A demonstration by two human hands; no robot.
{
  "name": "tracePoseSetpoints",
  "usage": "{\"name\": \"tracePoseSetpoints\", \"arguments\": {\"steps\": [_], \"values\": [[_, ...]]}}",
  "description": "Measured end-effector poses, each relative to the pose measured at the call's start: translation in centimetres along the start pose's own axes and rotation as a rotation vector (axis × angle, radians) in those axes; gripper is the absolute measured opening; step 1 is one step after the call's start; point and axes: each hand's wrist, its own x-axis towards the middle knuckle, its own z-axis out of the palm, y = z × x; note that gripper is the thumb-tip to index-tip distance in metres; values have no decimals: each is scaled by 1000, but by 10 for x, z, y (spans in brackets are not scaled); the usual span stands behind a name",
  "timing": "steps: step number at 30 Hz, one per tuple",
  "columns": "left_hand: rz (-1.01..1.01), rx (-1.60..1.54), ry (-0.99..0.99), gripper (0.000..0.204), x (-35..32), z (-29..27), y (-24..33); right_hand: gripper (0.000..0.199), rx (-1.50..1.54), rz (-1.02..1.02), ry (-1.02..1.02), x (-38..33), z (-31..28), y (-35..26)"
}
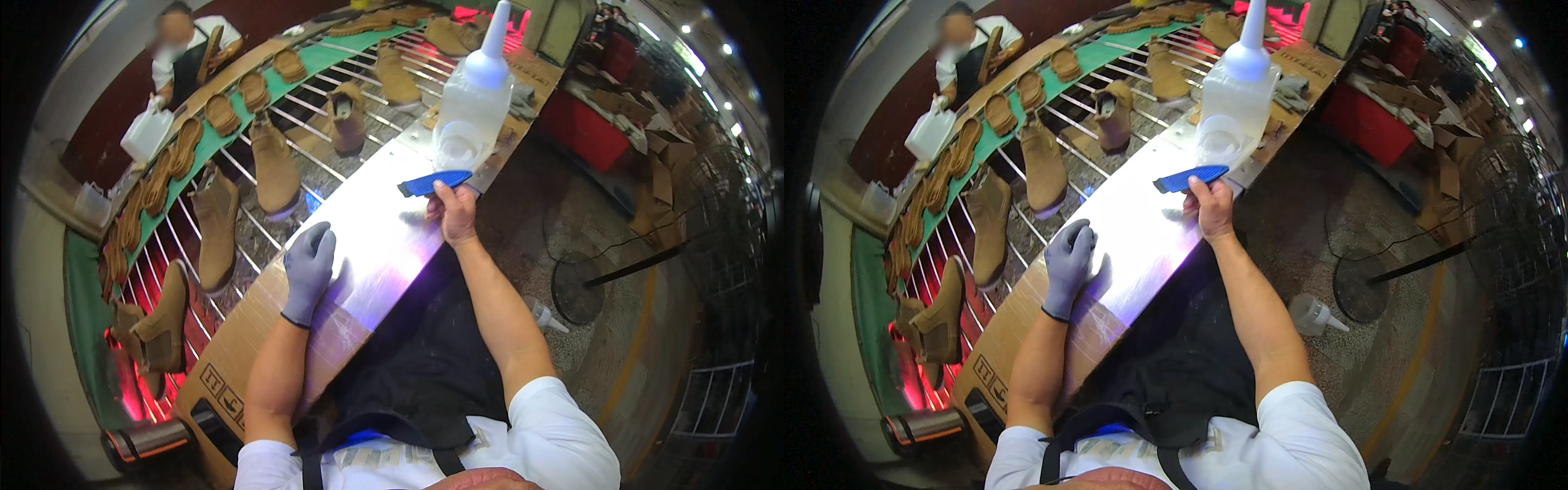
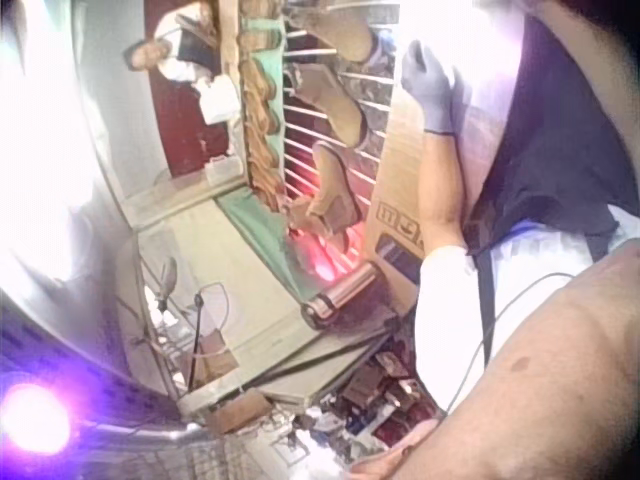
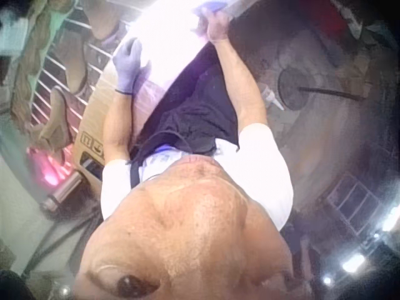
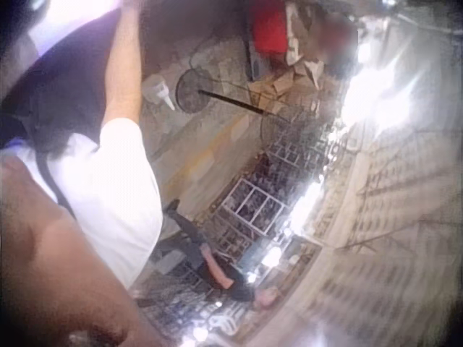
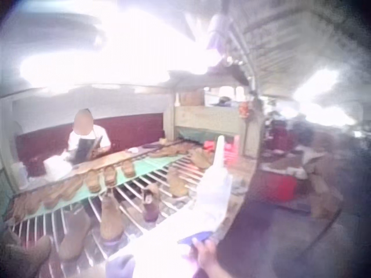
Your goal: The person applies adhesive to the base of several boots using a blue tool. They pick up each boot from a rack, spread glue around the edges where the upper meets the sole, and then place the boot back on the rack.
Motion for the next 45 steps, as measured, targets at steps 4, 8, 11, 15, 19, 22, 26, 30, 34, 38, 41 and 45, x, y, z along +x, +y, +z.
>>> {"name": "tracePoseSetpoints", "arguments": {"steps": [4,8,11,15,19,22,26,30,34,38,41,45], "values": [[16,7,-11,26,3,-2,3,26,20,-20,2,-3,1,3],[21,-6,-5,26,5,-5,0,25,28,-18,-1,-4,8,-1],[-57,-41,-25,31,3,-6,5,26,13,-10,-16,-1,4,-2],[-48,53,-53,34,0,-10,19,29,7,4,-89,4,-4,0],[-31,53,-38,33,-2,-10,12,33,59,23,-81,5,-5,2],[-55,27,-44,32,-3,-9,10,34,51,19,-73,2,-3,1],[-41,18,-57,31,-3,-10,5,32,31,25,-81,2,-4,4],[-21,32,-55,31,-2,-10,11,32,33,32,-59,3,-2,2],[-22,33,-44,31,-3,-13,14,33,32,34,-68,0,0,-3],[-21,63,-45,31,-5,-14,19,34,43,28,-38,-6,1,-4],[-77,-5,-52,32,-4,-14,19,34,62,29,-34,-4,3,-1],[-76,13,-79,31,-4,-16,22,34,30,27,-37,-6,4,-4]]}}
